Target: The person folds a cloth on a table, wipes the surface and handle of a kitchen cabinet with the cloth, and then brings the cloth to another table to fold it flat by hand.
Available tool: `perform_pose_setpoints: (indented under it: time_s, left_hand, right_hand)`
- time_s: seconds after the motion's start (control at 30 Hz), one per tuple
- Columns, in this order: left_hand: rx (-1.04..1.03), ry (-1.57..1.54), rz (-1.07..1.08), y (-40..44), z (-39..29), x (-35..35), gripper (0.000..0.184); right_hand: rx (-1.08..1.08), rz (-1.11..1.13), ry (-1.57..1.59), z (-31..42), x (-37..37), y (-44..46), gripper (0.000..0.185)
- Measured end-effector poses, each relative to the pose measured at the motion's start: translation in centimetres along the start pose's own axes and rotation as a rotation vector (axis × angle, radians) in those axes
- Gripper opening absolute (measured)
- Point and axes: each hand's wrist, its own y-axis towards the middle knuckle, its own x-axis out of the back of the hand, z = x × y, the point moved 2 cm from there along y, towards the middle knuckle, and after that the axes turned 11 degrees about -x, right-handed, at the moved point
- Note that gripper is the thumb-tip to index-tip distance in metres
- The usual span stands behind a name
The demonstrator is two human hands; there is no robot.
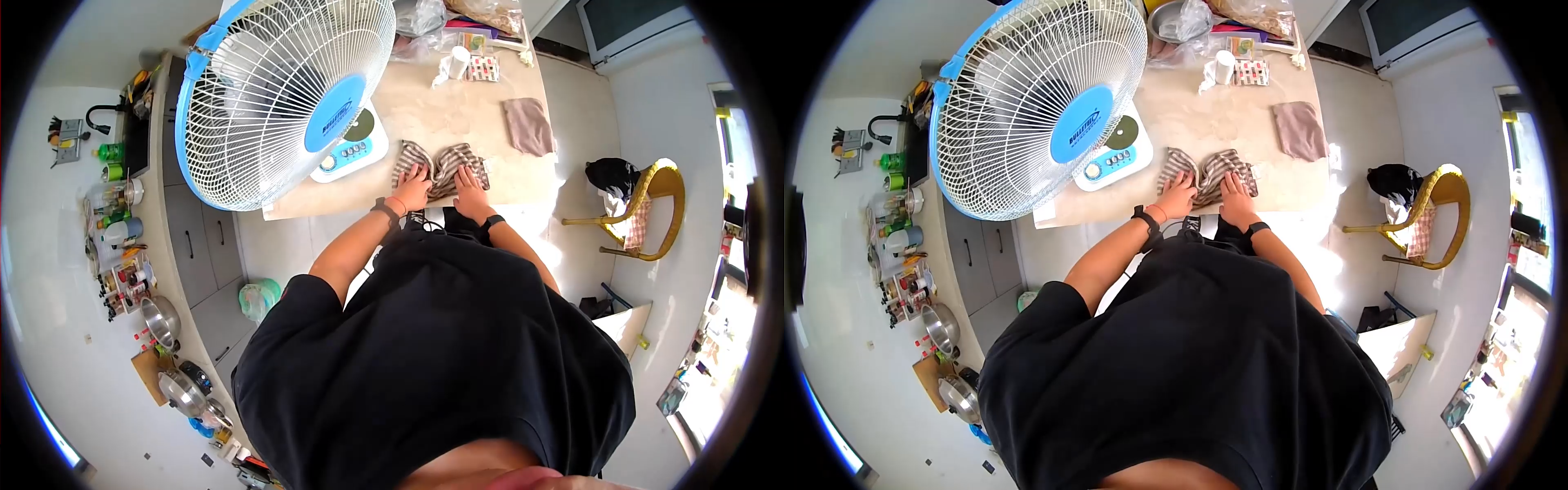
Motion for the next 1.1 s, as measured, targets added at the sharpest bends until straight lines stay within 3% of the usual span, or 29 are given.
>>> perform_pose_setpoints:
  time_s: [0.1,0.33,0.5,0.73,0.83,1.0,1.1]
  left_hand:
    - [0.031,-0.032,-0.001,2.3,0.8,1.0,0.012]
    - [0.207,-0.059,0.021,9.4,1.9,5.0,0.023]
    - [0.316,-0.050,0.078,14.6,3.1,8.1,0.039]
    - [0.303,0.020,0.044,16.7,4.1,9.5,0.041]
    - [0.295,0.031,0.052,15.7,3.5,9.4,0.040]
    - [0.226,0.004,0.022,12.2,1.7,7.3,0.014]
    - [0.161,0.010,0.018,9.4,0.6,5.6,0.010]
  right_hand:
    - [0.024,0.031,-0.011,-0.2,0.5,1.2,0.082]
    - [0.065,0.122,-0.013,-0.5,3.4,7.4,0.086]
    - [0.102,0.101,-0.025,-0.4,5.4,12.9,0.079]
    - [0.089,0.004,-0.088,-0.1,6.7,14.2,0.064]
    - [0.076,-0.003,-0.150,-0.4,7.2,13.0,0.067]
    - [0.024,-0.039,-0.092,-2.4,4.8,11.6,0.083]
    - [-0.024,-0.012,-0.061,-3.3,4.1,9.6,0.087]
